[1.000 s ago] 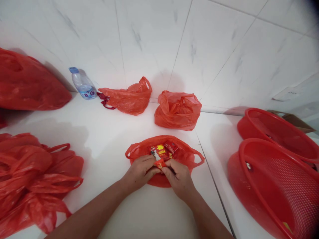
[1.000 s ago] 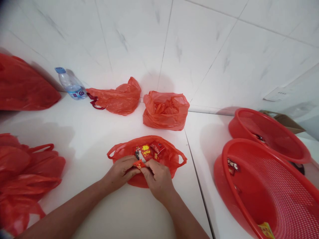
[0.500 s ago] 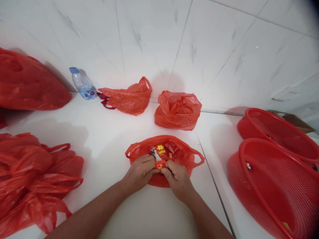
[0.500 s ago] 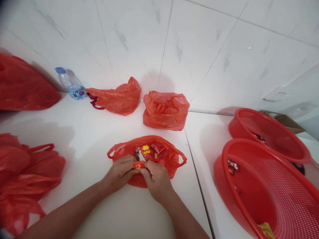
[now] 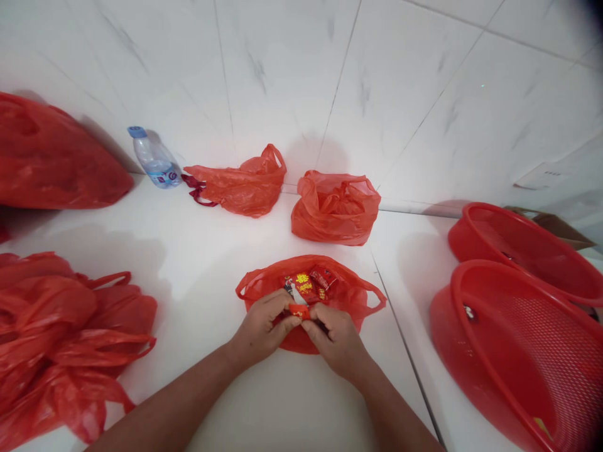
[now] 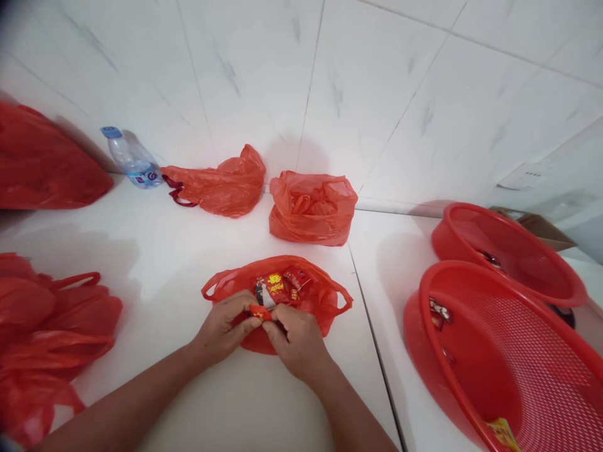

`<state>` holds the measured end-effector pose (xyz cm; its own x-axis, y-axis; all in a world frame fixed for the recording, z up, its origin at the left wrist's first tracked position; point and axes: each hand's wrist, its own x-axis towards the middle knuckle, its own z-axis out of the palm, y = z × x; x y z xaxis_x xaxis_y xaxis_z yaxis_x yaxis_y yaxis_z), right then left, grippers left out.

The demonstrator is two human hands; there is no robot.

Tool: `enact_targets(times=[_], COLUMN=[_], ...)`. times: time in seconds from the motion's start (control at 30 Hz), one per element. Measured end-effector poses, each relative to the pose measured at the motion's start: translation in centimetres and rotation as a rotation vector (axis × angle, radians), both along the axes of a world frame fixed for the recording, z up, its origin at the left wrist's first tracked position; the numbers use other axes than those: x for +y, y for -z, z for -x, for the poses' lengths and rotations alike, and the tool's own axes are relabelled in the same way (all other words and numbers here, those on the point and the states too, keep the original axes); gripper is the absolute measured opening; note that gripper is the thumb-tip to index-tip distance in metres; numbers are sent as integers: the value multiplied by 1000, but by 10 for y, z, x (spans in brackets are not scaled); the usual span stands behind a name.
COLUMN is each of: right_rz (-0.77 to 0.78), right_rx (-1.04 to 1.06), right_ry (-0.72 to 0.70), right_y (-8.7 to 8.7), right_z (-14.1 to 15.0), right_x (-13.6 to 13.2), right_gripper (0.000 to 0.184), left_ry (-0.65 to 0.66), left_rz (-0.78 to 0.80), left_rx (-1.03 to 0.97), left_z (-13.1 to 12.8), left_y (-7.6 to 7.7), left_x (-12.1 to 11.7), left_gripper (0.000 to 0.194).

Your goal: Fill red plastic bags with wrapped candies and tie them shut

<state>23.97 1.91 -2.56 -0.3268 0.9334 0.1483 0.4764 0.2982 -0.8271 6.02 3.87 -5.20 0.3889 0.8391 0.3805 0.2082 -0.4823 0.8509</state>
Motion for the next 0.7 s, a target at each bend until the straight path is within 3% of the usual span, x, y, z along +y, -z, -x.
enact_targets(times=[0.23, 0.5, 0.7], right_rz=[34, 41, 34], right_rx=[-53, -37, -58], right_ry=[9, -13, -33], right_y=[2, 2, 3], right_z=[1, 1, 1], right_x=[-2, 0, -2], right_gripper=[3, 12, 10], left_ry=[-10, 2, 22], left_rz=[-47, -101, -19], left_rx=[1, 2, -19], left_z=[0, 0, 0], left_y=[-1, 1, -3], left_x=[2, 2, 0], left_gripper=[15, 22, 8])
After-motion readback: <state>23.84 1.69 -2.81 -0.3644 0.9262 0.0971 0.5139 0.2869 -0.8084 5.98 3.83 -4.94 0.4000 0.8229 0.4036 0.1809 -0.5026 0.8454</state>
